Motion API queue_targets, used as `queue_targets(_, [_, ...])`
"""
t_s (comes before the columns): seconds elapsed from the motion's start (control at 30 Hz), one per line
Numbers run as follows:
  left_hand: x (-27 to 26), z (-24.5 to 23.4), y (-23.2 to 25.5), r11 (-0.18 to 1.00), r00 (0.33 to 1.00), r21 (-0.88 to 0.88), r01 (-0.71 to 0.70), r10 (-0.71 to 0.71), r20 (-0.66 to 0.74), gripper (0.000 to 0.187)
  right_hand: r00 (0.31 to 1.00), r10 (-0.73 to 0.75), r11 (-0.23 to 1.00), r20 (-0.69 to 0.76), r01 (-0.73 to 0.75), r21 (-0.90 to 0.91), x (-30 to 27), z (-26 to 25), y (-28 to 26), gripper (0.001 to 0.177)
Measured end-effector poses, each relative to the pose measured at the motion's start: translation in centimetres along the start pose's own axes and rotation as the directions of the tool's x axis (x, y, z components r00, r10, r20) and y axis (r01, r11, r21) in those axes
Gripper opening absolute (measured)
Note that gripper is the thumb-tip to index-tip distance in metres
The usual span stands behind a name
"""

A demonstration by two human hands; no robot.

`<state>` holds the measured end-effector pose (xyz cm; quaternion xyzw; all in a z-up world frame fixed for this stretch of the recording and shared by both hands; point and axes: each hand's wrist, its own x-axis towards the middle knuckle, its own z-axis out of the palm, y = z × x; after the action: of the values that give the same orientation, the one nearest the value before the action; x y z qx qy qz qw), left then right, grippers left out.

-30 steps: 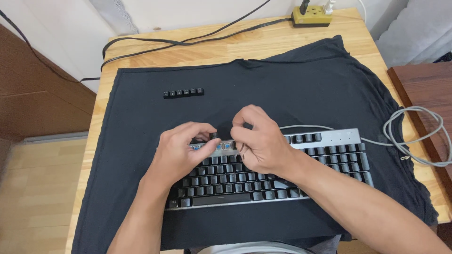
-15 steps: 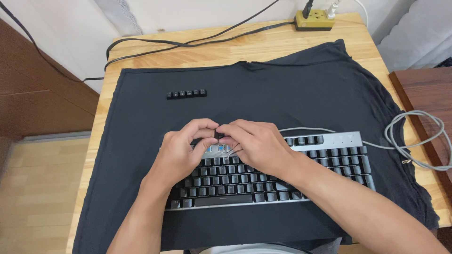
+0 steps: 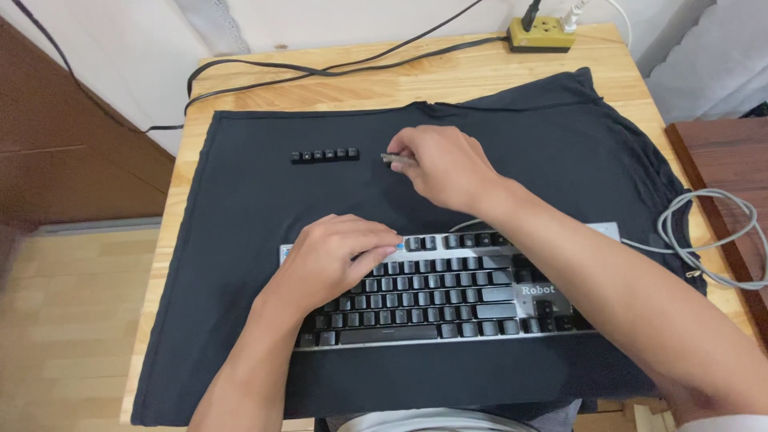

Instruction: Removing keycaps and using a soldering iron to work on mechanical keyboard switches

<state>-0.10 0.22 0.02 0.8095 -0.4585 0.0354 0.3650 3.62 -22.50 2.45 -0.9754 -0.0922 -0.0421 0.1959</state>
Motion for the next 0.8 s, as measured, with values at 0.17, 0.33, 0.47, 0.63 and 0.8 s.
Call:
queue_targets(0.17, [-0.2,0.1,-0.5,0.999,0.999,0.031,-0.03,0.03,-0.016,0.014,0.997,0.03,0.999,0.072,-0.028,-0.025,3.7,1.8,-0.5,0.025])
queue_targets(0.33, [-0.4,0.6,-1.1,0.999,0.999,0.026,-0.025,0.026,-0.032,0.015,0.993,0.014,1.0,0.115,-0.01,-0.029,5.8,3.4,-0.7,0.024])
queue_targets(0.47, [-0.5,0.7,-1.1,1.0,0.999,0.012,-0.028,0.028,-0.044,0.015,0.994,0.001,0.998,0.109,0.006,-0.067,6.5,4.4,-0.5,0.023])
queue_targets(0.63, [-0.5,0.6,-1.0,0.999,0.998,0.024,-0.048,0.049,-0.05,0.013,0.994,-0.012,0.998,0.104,0.018,-0.053,6.1,3.9,-0.9,0.028])
queue_targets(0.8, [-0.4,0.4,-0.7,0.999,0.998,0.013,-0.042,0.043,-0.045,0.013,0.986,-0.056,0.997,0.16,0.046,0.066,4.5,1.2,-1.1,0.051])
